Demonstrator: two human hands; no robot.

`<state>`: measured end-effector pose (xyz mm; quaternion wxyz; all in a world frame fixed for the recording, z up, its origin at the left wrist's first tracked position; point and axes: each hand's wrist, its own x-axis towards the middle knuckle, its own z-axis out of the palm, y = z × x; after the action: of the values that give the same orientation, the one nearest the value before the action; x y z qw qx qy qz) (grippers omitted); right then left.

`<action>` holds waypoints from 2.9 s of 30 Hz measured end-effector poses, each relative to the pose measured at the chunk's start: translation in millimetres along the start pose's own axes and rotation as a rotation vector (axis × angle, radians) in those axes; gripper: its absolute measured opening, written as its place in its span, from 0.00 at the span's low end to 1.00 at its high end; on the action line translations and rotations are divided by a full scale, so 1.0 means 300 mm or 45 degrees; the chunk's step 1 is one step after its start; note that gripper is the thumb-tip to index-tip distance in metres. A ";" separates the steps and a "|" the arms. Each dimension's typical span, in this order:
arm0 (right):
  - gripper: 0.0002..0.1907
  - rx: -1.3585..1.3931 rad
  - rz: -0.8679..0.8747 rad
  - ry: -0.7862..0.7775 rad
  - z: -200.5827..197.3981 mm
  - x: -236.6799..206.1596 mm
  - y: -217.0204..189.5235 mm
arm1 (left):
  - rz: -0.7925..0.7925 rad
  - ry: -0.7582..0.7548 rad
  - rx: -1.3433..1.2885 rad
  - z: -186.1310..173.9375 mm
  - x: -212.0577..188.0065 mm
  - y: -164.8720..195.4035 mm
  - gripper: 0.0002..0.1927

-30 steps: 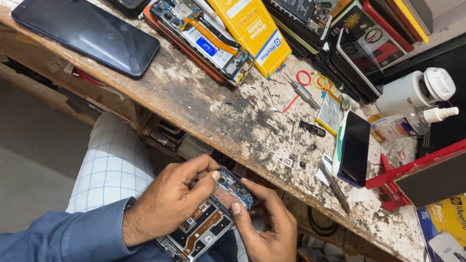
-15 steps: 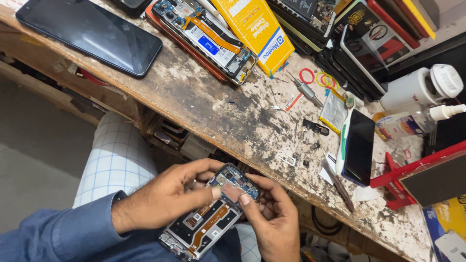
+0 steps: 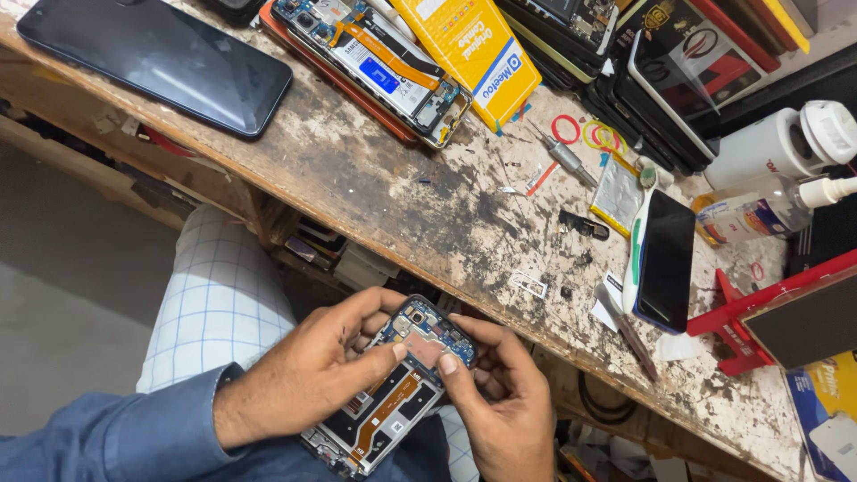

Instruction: The person repairs a smartphone at a cluttered workbench. They hold the opened phone, manipulate its internal board and small components, remove and reposition the battery, and press parts into the frame while handling the device with both hands.

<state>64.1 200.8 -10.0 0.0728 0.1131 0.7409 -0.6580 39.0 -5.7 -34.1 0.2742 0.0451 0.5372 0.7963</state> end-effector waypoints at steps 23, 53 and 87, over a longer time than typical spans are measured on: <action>0.20 -0.023 -0.063 -0.024 -0.006 -0.008 -0.009 | 0.013 -0.055 -0.039 -0.006 -0.003 -0.016 0.22; 0.20 -0.007 -0.074 -0.046 -0.024 0.002 0.031 | 0.083 0.039 0.014 0.016 -0.027 -0.034 0.25; 0.30 -0.077 -1.705 0.424 -0.401 0.090 -0.549 | 0.341 0.142 -0.098 0.010 0.272 0.202 0.18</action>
<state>-0.4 304.1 155.9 -0.4608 -0.2713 0.6707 -0.5140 -52.4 19.9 2.5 0.1370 0.0616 0.5099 0.8470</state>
